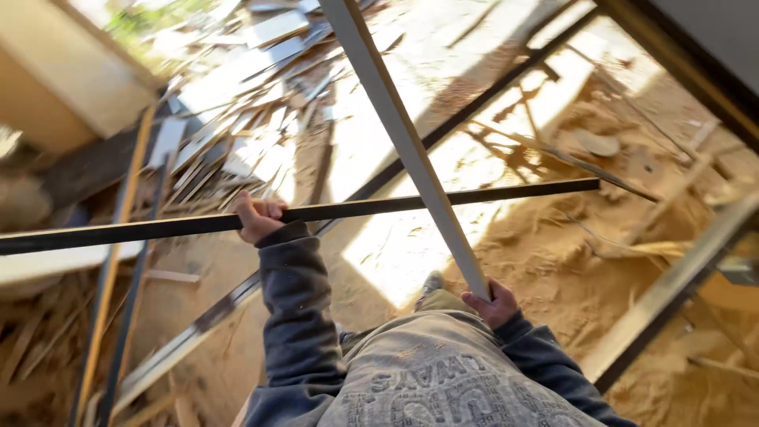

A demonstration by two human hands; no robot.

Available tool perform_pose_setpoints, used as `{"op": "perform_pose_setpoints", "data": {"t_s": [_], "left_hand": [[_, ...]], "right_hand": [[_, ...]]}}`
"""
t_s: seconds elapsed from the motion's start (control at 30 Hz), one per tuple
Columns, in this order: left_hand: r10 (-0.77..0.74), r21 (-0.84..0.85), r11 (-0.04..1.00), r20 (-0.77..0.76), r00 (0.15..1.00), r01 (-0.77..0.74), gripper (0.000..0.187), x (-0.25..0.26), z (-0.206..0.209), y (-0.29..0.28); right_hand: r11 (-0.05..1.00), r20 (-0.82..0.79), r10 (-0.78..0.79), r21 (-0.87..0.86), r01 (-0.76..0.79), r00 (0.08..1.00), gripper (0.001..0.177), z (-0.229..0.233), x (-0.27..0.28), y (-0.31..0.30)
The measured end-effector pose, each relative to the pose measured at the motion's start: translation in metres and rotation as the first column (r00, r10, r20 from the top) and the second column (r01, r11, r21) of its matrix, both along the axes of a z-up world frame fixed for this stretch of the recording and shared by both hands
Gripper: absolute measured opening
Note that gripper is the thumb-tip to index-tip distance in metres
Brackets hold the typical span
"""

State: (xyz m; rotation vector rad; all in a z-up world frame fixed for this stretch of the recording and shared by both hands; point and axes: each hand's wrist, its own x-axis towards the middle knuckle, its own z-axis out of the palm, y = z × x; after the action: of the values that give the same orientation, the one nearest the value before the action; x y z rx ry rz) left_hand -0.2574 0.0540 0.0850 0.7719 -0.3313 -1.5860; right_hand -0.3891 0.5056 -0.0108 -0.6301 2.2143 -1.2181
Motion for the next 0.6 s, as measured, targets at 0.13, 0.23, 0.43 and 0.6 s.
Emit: {"op": "perform_pose_setpoints", "data": {"t_s": [0.13, 0.23, 0.43, 0.6], "left_hand": [[-0.128, -0.012, 0.992, 0.01, 0.992, 0.128, 0.049, -0.124, 0.017, 0.038], [-0.223, -0.056, 0.972, 0.089, 0.971, 0.229, 0.043, -0.214, 0.039, 0.056], [-0.461, -0.14, 0.866, 0.146, 0.875, 0.479, 0.036, -0.403, 0.035, 0.079], [-0.606, -0.115, 0.771, 0.171, 0.777, 0.626, 0.036, -0.565, 0.032, 0.121]], "right_hand": [[0.982, -0.001, -0.131, -0.14, 0.129, 0.991, 0.03, -0.023, -0.049, 0.075], [0.956, 0.031, -0.279, -0.081, 0.28, 0.96, 0.031, -0.004, -0.075, 0.106], [0.864, 0.031, -0.497, -0.069, 0.498, 0.867, 0.027, 0.016, -0.086, 0.157], [0.689, 0.114, -0.7, -0.153, 0.709, 0.705, 0.024, 0.023, -0.095, 0.17]]}}
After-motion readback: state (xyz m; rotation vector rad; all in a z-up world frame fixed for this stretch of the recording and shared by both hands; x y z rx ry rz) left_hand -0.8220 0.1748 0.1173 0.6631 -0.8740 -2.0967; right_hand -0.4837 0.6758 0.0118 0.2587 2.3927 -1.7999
